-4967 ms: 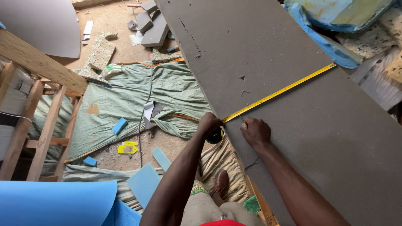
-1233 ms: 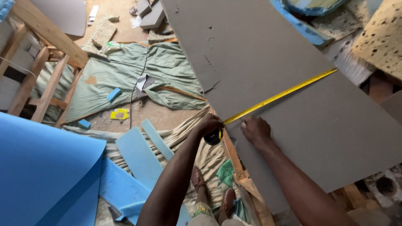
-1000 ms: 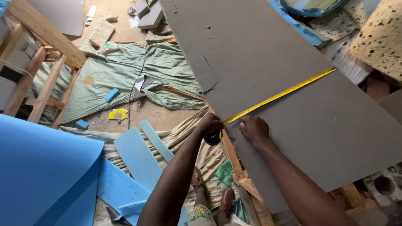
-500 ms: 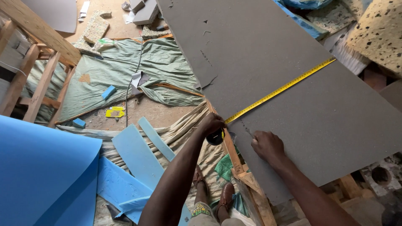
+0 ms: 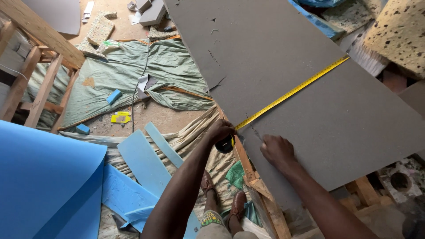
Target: Measuring and marking a piece of foam using a tape measure and a pencil for upholstery work.
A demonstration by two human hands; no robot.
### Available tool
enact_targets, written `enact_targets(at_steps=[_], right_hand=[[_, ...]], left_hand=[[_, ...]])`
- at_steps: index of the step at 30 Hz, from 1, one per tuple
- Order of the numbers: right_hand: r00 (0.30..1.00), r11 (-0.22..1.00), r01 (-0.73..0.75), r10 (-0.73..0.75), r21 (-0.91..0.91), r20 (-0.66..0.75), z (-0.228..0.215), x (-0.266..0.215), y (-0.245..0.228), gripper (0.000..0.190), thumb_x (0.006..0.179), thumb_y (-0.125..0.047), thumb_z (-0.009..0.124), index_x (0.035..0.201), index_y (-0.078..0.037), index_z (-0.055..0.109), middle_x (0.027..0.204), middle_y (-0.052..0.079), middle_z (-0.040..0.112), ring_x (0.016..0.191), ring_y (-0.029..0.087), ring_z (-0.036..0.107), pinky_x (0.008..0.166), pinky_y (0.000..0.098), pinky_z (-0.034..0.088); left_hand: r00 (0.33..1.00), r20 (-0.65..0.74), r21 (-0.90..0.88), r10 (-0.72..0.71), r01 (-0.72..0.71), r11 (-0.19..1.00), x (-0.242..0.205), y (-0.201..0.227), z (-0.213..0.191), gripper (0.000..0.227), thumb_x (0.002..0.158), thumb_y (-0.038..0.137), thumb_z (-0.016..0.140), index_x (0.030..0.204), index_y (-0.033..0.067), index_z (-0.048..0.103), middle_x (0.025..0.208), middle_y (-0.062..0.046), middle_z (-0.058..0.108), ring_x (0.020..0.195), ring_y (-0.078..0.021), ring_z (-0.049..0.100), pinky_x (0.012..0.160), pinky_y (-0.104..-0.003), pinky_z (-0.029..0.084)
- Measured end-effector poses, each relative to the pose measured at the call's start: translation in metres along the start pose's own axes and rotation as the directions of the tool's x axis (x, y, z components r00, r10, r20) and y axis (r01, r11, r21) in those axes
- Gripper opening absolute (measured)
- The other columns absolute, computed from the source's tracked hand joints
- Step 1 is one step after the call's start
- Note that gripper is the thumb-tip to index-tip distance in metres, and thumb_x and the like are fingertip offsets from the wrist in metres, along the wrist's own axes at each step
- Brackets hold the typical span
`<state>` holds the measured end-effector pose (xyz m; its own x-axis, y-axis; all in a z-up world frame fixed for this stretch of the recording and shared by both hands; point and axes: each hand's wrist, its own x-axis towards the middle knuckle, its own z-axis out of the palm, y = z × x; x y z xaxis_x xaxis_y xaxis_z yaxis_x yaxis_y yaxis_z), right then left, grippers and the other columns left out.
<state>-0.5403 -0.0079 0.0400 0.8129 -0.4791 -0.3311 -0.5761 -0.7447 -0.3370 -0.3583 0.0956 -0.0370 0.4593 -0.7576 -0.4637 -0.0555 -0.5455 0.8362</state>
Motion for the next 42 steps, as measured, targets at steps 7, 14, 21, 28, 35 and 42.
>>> enact_targets(at_steps=[7, 14, 21, 28, 35, 42], right_hand=[[0.998, 0.998, -0.001, 0.005, 0.069, -0.062, 0.001, -0.020, 0.004, 0.014, 0.078, -0.012, 0.042, 0.068, -0.009, 0.051, 0.051, 0.002, 0.045, 0.045, 0.010, 0.042, 0.041, 0.0248, 0.034], [0.994, 0.997, 0.070, -0.068, 0.021, -0.090, 0.006, -0.031, 0.011, 0.016, 0.077, -0.014, 0.041, 0.063, -0.009, 0.049, 0.047, 0.004, 0.046, 0.043, 0.013, 0.048, 0.039, 0.0259, 0.037], [0.994, 1.000, 0.018, -0.015, 0.025, -0.109, -0.004, -0.059, 0.002, 0.017, 0.079, -0.015, 0.042, 0.067, -0.008, 0.052, 0.051, 0.007, 0.050, 0.046, 0.016, 0.051, 0.044, 0.0292, 0.041], [0.995, 1.000, 0.020, -0.019, 0.012, -0.094, -0.008, -0.067, 0.003, 0.016, 0.079, -0.015, 0.043, 0.068, -0.008, 0.052, 0.054, 0.009, 0.051, 0.052, 0.020, 0.056, 0.046, 0.0302, 0.042], [0.997, 0.997, -0.074, 0.073, -0.012, -0.021, -0.008, -0.074, -0.003, 0.017, 0.078, -0.017, 0.041, 0.077, -0.008, 0.056, 0.070, 0.014, 0.059, 0.070, 0.030, 0.061, 0.056, 0.0374, 0.048], [0.996, 0.995, -0.081, 0.079, -0.061, -0.034, 0.000, -0.084, -0.001, 0.019, 0.079, -0.017, 0.041, 0.086, -0.010, 0.057, 0.080, 0.014, 0.061, 0.078, 0.030, 0.061, 0.062, 0.0393, 0.049]], left_hand=[[1.000, 0.004, -0.100, -0.026, 0.027, 0.995, -0.019, -0.003, 0.038, 0.007, 0.058, 0.019, 0.061, 0.061, 0.0143, 0.065, 0.064, -0.010, 0.059, 0.066, -0.0219, 0.056, 0.065, -0.030, 0.043], [0.997, 0.062, -0.323, -0.040, 0.058, 0.945, -0.044, -0.004, 0.061, 0.006, 0.057, 0.013, 0.061, 0.062, 0.0099, 0.063, 0.058, -0.007, 0.054, 0.058, -0.0161, 0.052, 0.056, -0.025, 0.041], [0.995, 0.090, -0.527, -0.051, 0.091, 0.845, -0.108, 0.063, 0.058, 0.004, 0.057, 0.003, 0.056, 0.060, 0.0044, 0.057, 0.059, -0.008, 0.051, 0.059, -0.0190, 0.051, 0.059, -0.028, 0.040], [0.988, 0.113, -0.475, -0.107, 0.148, 0.867, -0.096, 0.025, 0.057, 0.009, 0.056, -0.001, 0.061, 0.058, -0.0003, 0.053, 0.056, -0.014, 0.054, 0.057, -0.0238, 0.058, 0.058, -0.032, 0.046], [0.994, 0.069, -0.001, -0.087, 0.087, 0.996, -0.094, 0.001, 0.073, 0.023, 0.054, 0.022, 0.064, 0.076, 0.0143, 0.065, 0.083, -0.011, 0.060, 0.086, -0.0270, 0.056, 0.077, -0.034, 0.042], [0.989, 0.137, -0.037, 0.057, -0.052, 0.998, -0.094, 0.003, 0.089, 0.016, 0.060, 0.012, 0.054, 0.071, 0.0157, 0.065, 0.078, -0.005, 0.061, 0.085, -0.0229, 0.055, 0.081, -0.030, 0.040]])
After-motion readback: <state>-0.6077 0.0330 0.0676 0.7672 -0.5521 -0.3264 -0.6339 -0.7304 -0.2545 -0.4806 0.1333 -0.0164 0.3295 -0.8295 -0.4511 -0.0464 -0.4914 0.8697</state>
